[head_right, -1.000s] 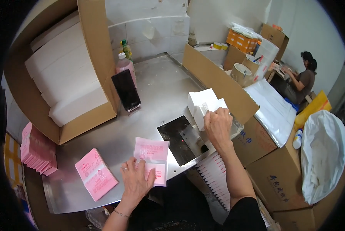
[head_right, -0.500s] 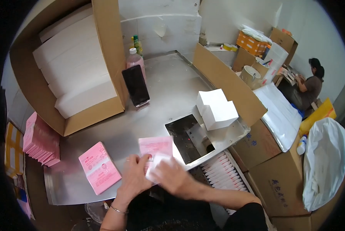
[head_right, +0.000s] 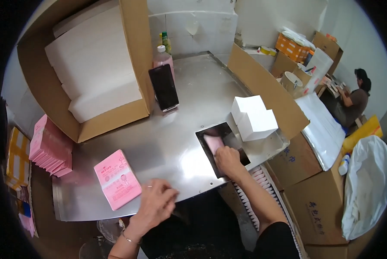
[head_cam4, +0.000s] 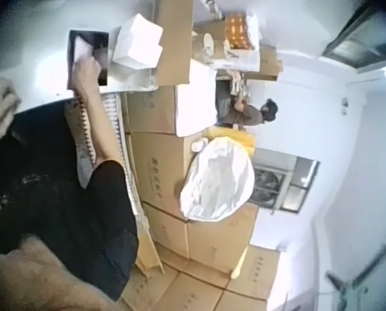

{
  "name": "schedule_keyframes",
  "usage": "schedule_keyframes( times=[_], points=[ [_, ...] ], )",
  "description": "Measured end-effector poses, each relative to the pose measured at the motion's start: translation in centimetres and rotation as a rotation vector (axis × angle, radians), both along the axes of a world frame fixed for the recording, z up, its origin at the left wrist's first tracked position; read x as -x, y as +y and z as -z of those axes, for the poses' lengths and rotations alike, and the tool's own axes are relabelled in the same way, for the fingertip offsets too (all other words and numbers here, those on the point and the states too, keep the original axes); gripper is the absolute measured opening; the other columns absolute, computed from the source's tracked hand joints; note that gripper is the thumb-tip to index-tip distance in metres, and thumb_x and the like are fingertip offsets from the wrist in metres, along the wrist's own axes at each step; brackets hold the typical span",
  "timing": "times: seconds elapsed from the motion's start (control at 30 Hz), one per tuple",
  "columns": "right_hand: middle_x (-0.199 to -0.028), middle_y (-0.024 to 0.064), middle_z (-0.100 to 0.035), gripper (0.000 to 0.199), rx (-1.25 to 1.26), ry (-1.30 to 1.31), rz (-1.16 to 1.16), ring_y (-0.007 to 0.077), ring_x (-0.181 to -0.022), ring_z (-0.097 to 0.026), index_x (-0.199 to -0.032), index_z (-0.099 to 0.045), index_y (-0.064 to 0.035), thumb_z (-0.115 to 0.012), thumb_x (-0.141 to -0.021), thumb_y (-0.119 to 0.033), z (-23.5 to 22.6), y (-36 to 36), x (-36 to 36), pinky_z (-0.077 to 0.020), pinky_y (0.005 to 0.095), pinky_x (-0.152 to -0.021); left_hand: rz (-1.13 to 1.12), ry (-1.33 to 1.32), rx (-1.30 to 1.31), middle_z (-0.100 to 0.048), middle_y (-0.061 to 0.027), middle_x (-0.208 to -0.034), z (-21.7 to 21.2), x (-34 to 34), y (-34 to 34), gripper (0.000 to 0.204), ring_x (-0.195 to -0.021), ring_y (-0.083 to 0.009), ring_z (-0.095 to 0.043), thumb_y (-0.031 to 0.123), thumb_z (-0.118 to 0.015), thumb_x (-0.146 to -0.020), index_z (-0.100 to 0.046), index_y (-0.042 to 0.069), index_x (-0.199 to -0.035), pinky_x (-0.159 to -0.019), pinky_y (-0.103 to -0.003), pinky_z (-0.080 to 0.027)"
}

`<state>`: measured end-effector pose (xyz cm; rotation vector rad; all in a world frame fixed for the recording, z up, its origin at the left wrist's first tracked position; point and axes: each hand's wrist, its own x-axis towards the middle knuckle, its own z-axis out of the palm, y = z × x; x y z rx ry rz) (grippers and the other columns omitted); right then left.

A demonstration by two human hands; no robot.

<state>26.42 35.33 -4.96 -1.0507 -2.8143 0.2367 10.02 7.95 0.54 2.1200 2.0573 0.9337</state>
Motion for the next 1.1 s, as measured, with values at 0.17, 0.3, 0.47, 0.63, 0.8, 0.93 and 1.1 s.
schedule_keyframes(
  times=[0.17, 0.3, 0.47, 0.63, 0.8, 0.93, 1.1],
  points=[
    [-0.096, 0.0128, -0.068, 0.018, -0.635, 0.488, 0.107, 0.0327, -0.097, -0.064, -0.098, -0.071, -0.0028, -0.070, -0.084, -0.015, -7.8, -1.4, -1.3, -0.0472, 0.0460, -0.082, -0.644, 0.149, -0.158, -0.053, -0.0166, -0.112, -1.9, 4.7, -5.5, 0.032, -0.112, -0.0364, -0.050, 0.001, -0.064, -0.065, -0.062, 0.007, -0.096, -0.100, -0.051, -0.035],
    [-0.097, 0.0138, -0.062, 0.018, -0.726, 0.388, 0.289, 0.0321, -0.101, -0.057, -0.097, -0.070, -0.0005, -0.067, -0.088, -0.016, -6.7, 3.4, -3.3, -0.0422, 0.0475, -0.086, -0.785, 0.191, 0.037, -0.055, -0.0160, -0.107, 0.3, 7.0, -6.3, 0.024, -0.107, -0.0357, -0.051, 0.008, -0.067, -0.074, -0.061, 0.006, -0.098, -0.105, -0.056, -0.031],
    [-0.095, 0.0137, -0.063, 0.014, -0.619, 0.377, 0.324, 0.0319, -0.097, -0.058, -0.095, -0.071, -0.0019, -0.063, -0.090, -0.013, -7.0, 3.8, -3.4, -0.0425, 0.0473, -0.086, -0.693, 0.249, -0.028, -0.058, -0.0106, -0.088, -1.3, 6.2, -5.0, 0.013, -0.093, -0.0316, -0.055, 0.006, -0.064, -0.082, -0.060, 0.007, -0.093, -0.098, -0.052, -0.037],
    [-0.099, 0.0167, -0.066, 0.028, -0.641, 0.532, 0.283, 0.0344, -0.102, -0.061, -0.110, -0.071, -0.0022, -0.060, -0.085, -0.003, -6.4, 4.6, -4.4, -0.0444, 0.0478, -0.088, -0.079, -0.182, -0.136, -0.055, -0.0165, -0.091, 0.5, 0.2, 2.1, 0.017, -0.086, -0.0358, -0.055, 0.000, -0.063, -0.081, -0.058, 0.004, -0.097, -0.075, -0.048, -0.045],
    [-0.125, 0.0234, -0.061, 0.044, -0.520, 0.609, -0.400, 0.0424, -0.122, -0.058, -0.121, -0.061, 0.0081, -0.062, -0.077, 0.000, -2.8, -5.1, -0.3, -0.0402, 0.0632, -0.105, 0.010, -0.090, -0.240, -0.056, -0.0271, -0.120, 3.1, -1.7, 4.9, 0.041, -0.109, -0.0426, -0.056, 0.012, -0.074, -0.074, -0.059, -0.001, -0.110, -0.084, -0.051, -0.046],
    [-0.099, 0.0163, -0.061, 0.040, -0.422, 0.423, -0.683, 0.0299, -0.098, -0.064, -0.120, -0.065, -0.0021, -0.062, -0.083, -0.018, -1.8, -12.5, 0.5, -0.0411, 0.0645, -0.104, -0.255, 0.043, 0.023, -0.041, -0.0270, -0.151, 2.4, 0.2, 3.1, 0.080, -0.133, -0.0453, -0.043, 0.033, -0.081, -0.067, -0.054, 0.003, -0.136, -0.096, -0.051, -0.038],
    [-0.085, 0.0178, -0.063, 0.023, -0.273, 0.028, -0.515, 0.0326, -0.085, -0.065, -0.095, -0.067, 0.0021, -0.062, -0.077, -0.012, -3.7, -10.1, 6.2, -0.0321, 0.0657, -0.110, -0.328, 0.148, -0.070, -0.031, -0.0265, -0.157, 2.4, -2.1, 5.6, 0.078, -0.141, -0.0495, -0.032, 0.037, -0.080, -0.067, -0.055, 0.005, -0.134, -0.103, -0.060, -0.032]
  ],
)
